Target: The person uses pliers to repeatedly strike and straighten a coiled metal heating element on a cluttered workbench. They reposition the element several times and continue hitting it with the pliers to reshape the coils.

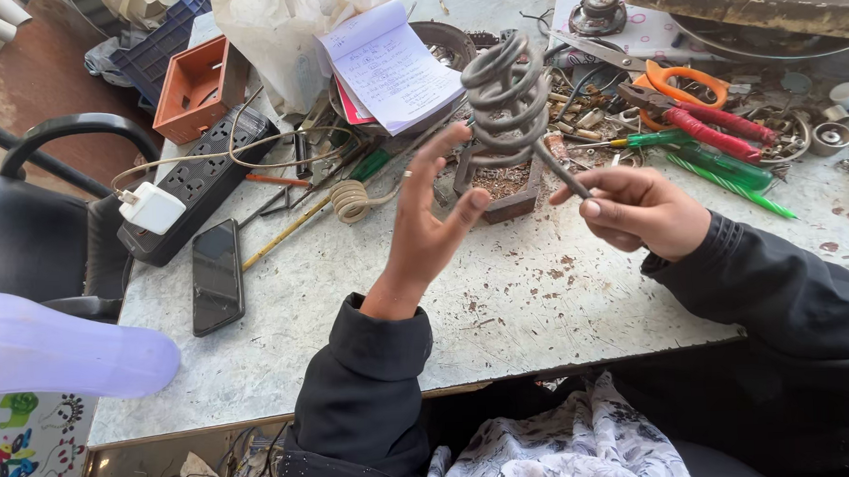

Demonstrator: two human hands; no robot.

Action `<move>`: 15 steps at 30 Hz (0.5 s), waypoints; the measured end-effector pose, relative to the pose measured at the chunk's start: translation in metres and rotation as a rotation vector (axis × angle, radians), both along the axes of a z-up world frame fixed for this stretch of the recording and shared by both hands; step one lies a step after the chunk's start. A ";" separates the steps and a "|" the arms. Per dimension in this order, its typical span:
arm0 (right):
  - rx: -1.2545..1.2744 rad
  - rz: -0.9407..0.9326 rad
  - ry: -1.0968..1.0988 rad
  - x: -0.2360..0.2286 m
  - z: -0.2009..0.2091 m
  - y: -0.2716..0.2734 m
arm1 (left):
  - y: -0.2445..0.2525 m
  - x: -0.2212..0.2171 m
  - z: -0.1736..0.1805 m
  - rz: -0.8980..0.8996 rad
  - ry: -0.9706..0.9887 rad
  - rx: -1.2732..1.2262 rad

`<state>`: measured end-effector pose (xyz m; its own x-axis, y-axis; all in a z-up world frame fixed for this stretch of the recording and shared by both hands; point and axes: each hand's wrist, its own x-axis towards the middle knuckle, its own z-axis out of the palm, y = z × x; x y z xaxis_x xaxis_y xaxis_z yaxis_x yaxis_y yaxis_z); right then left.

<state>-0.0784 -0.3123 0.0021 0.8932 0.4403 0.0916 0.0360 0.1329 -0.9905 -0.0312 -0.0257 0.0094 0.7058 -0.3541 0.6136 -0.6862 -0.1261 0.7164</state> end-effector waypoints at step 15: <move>0.004 0.192 0.211 0.002 -0.016 0.005 | 0.003 0.005 -0.006 -0.518 0.549 -0.330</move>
<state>-0.0762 -0.3077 -0.0141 0.7927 0.6035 -0.0858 -0.1974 0.1210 -0.9728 -0.0267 -0.0223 0.0038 0.7324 -0.5789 0.3584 -0.1412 0.3858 0.9117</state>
